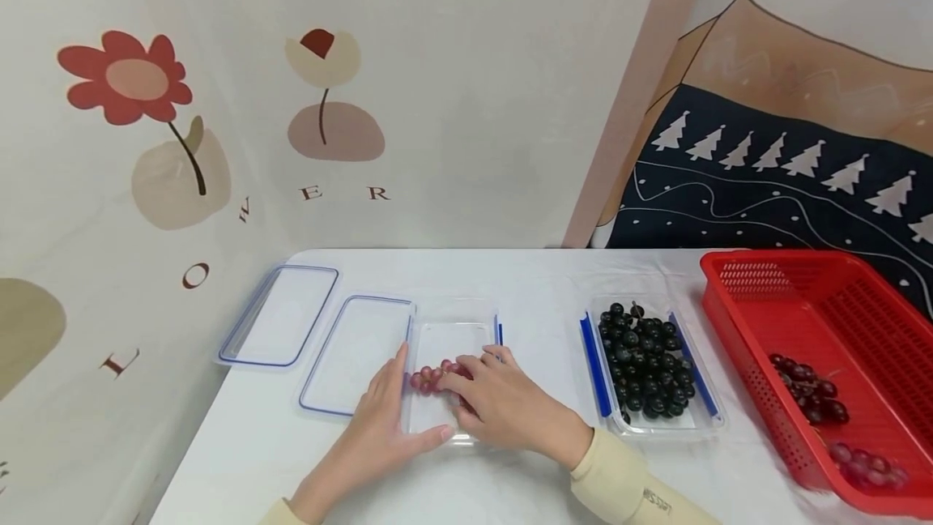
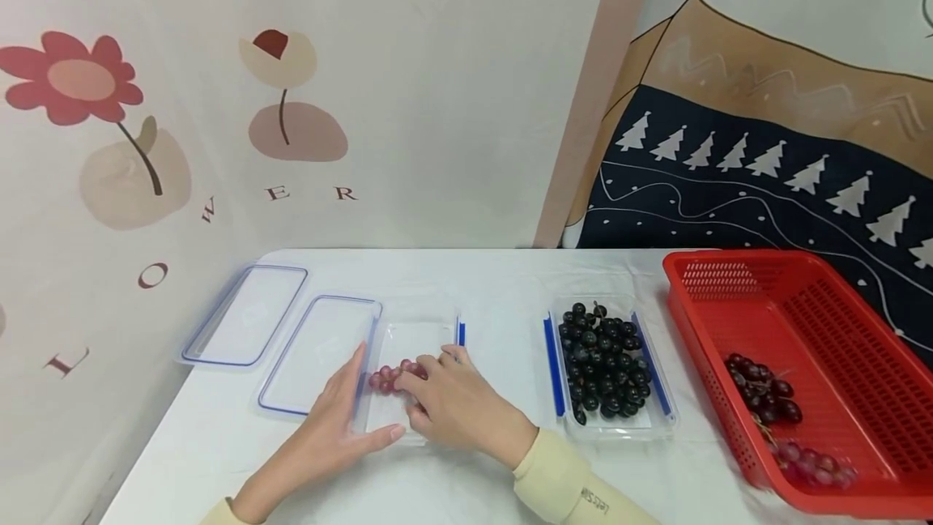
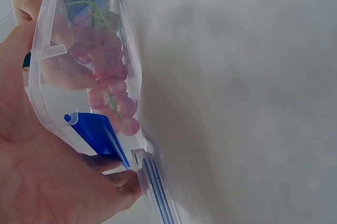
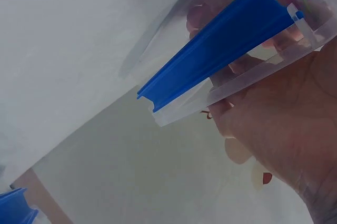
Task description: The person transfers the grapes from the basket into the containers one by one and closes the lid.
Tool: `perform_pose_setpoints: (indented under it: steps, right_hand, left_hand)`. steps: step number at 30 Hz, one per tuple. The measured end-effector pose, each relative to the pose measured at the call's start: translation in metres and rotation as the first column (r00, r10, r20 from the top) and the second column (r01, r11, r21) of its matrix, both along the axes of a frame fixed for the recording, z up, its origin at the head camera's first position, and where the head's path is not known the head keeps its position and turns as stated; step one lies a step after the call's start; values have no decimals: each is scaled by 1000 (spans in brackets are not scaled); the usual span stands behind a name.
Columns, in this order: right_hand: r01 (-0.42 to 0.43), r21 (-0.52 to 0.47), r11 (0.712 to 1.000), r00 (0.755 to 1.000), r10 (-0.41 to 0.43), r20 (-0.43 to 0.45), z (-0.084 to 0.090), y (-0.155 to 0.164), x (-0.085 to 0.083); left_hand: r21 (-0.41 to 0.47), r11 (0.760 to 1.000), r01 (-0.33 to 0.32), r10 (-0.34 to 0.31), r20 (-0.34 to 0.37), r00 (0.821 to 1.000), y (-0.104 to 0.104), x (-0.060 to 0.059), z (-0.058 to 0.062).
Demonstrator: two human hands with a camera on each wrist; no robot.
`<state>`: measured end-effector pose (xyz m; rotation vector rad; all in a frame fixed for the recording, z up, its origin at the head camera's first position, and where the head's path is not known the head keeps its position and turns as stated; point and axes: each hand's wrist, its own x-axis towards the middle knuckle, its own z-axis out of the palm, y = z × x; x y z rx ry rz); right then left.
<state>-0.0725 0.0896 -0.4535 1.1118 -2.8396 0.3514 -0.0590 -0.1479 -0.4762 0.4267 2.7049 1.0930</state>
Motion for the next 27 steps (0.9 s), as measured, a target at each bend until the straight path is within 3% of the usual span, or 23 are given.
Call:
perform_pose_setpoints:
  steps: [3,6,12,17,21,27]
  right_hand:
    - [-27,-4,1000,999,27,33,1,-3,-5]
    - [-62,-20,998,990,64,128,1,-6,-9]
    - [-159,-111,981,940,185,286,2,-6,-11]
    - [-203,-180,962,916,252,313,2,-5,-8]
    - [-204,-168,964,933,244,266,-1,-4,-6]
    - [-136,-165,977,966,167,195,-5,-1,-3]
  left_hand:
    - [-1,1000,5,-5,-10,1000,-1,0,0]
    - [7,1000,10,-10,-12,1000,-1,0,0]
    - [18,1000,23,-23,-26,999,-2,0,0]
    - [26,999,35,-33,-68,997,-2,-1,1]
    - [30,999,41,-39,-62,997,-2,-1,0]
    - [20,999,48,-47,-46,998,-1,-2,0]
